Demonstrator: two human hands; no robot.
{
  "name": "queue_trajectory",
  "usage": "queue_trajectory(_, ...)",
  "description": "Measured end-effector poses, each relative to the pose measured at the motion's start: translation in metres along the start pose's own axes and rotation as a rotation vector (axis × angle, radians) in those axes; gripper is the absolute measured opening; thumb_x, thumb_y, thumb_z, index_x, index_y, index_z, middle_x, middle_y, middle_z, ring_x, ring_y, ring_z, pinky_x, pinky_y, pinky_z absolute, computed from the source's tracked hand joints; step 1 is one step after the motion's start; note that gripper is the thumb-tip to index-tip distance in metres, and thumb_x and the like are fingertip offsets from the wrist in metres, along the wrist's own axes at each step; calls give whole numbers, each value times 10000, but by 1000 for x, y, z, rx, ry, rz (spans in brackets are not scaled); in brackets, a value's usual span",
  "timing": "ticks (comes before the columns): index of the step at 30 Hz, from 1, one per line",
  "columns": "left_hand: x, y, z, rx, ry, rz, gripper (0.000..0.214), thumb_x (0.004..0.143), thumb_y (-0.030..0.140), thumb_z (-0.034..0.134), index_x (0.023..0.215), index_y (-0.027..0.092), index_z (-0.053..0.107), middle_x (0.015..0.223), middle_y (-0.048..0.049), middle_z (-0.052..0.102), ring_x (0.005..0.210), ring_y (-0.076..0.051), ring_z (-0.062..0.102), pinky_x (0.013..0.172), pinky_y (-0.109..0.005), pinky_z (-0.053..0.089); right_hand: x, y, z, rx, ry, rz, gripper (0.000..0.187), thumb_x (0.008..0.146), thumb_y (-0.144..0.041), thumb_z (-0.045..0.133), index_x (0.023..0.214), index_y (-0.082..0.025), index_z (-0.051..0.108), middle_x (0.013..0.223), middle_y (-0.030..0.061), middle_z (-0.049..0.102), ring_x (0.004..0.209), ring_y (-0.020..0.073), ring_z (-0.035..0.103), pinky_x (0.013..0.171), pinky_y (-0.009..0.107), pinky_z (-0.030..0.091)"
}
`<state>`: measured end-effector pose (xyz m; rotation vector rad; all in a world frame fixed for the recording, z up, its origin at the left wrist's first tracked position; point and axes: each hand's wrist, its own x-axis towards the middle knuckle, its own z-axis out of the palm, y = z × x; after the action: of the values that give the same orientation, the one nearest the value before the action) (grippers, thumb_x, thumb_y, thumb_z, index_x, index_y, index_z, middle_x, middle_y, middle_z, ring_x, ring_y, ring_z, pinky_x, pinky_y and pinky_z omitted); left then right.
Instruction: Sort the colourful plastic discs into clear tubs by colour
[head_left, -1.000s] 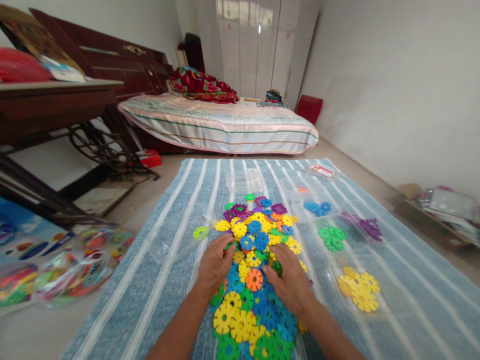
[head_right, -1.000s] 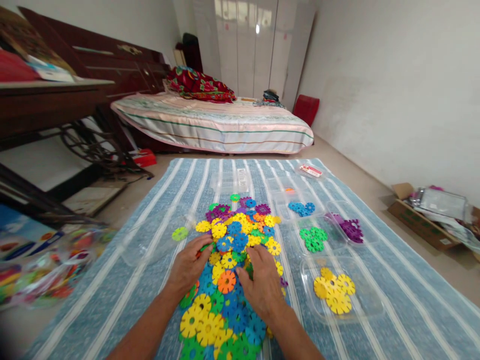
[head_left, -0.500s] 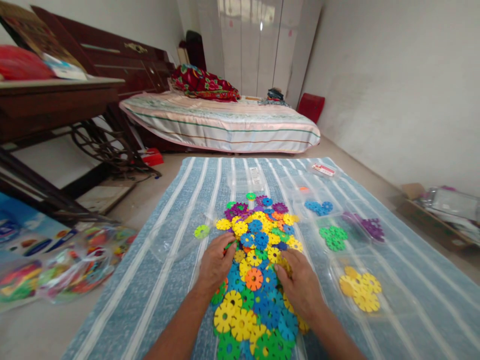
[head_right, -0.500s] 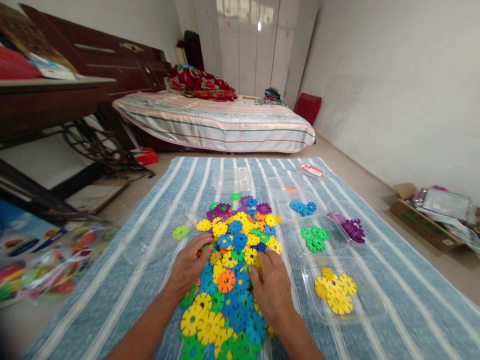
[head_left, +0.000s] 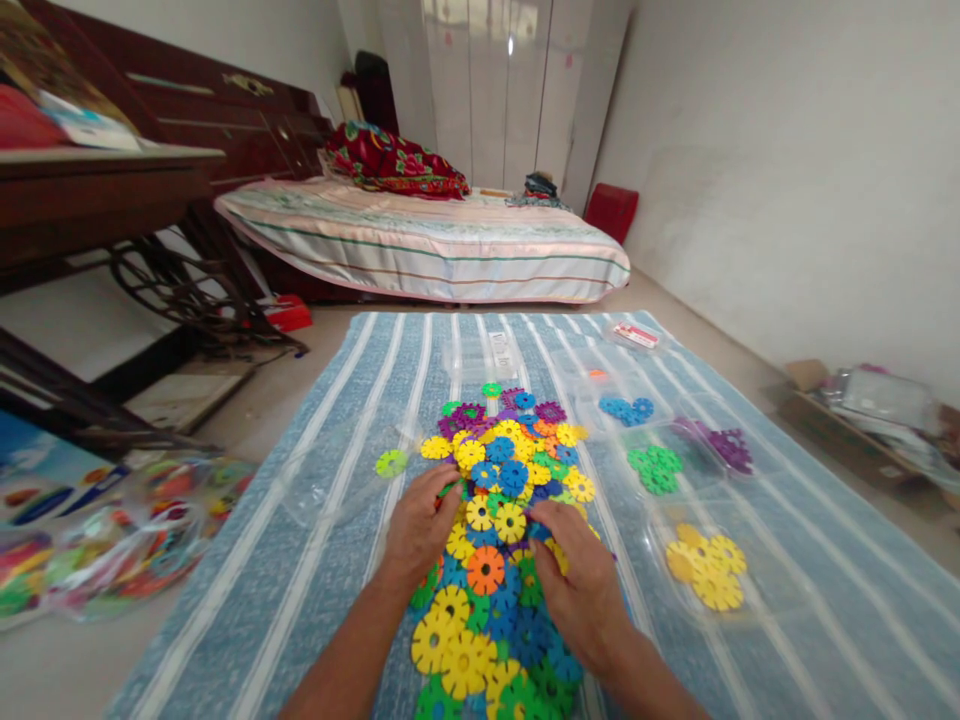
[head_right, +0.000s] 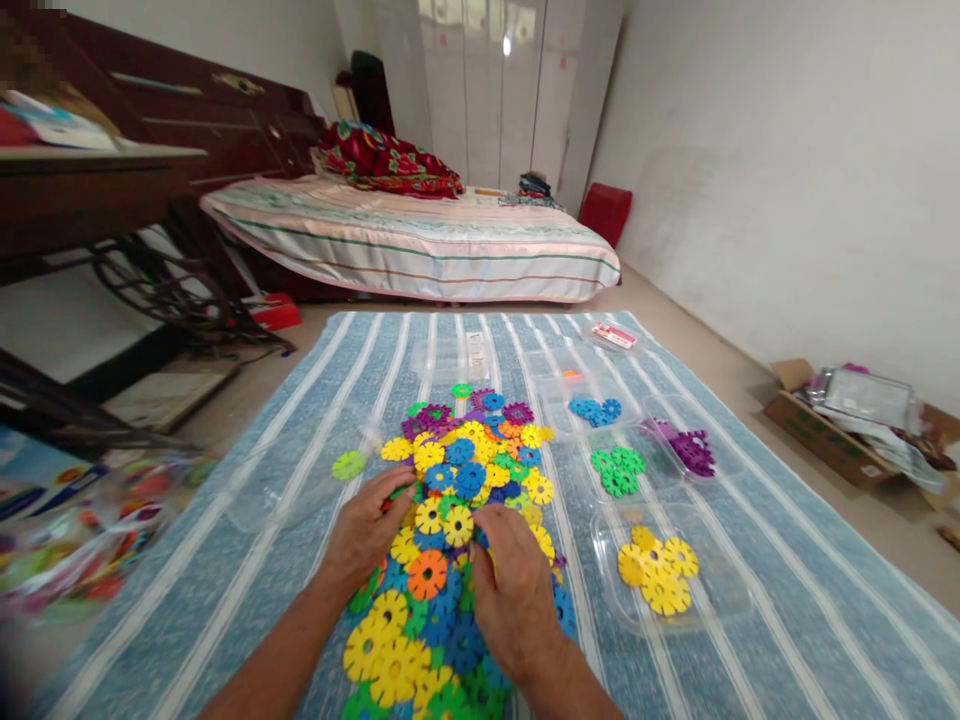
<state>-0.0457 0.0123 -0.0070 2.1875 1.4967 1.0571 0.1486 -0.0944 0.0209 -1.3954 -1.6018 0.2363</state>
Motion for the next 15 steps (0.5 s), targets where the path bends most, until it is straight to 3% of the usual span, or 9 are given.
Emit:
queue_trajectory(6,-1,2,-1,-2,1,-7,258,840,343,472,924,202,672,1070,-76,689,1034,-214,630,947,-375,498,14,7,-5,18,-40,194,268,798,-181,506,1017,-219,656,906,35,705,786,177,662,721,294,541)
queue_trajectory(10,0,0,-1,5,-1,1,255,837,348,473,918,211,672,1068,-71,691,1032,-218,631,950,-386,496,19,3,-9,-31,-90,134,236,848,-178,457,876,-233,684,840,24,711,761,166,659,698,273,522)
queue_trajectory(15,1,-1,-1,19,-1,12,266,840,357,468,932,207,667,1070,-74,692,1035,-222,630,949,-377,495,24,-4,-20,38,-10,60,220,887,-196,456,847,-227,670,799,8,706,742,142,654,692,244,510)
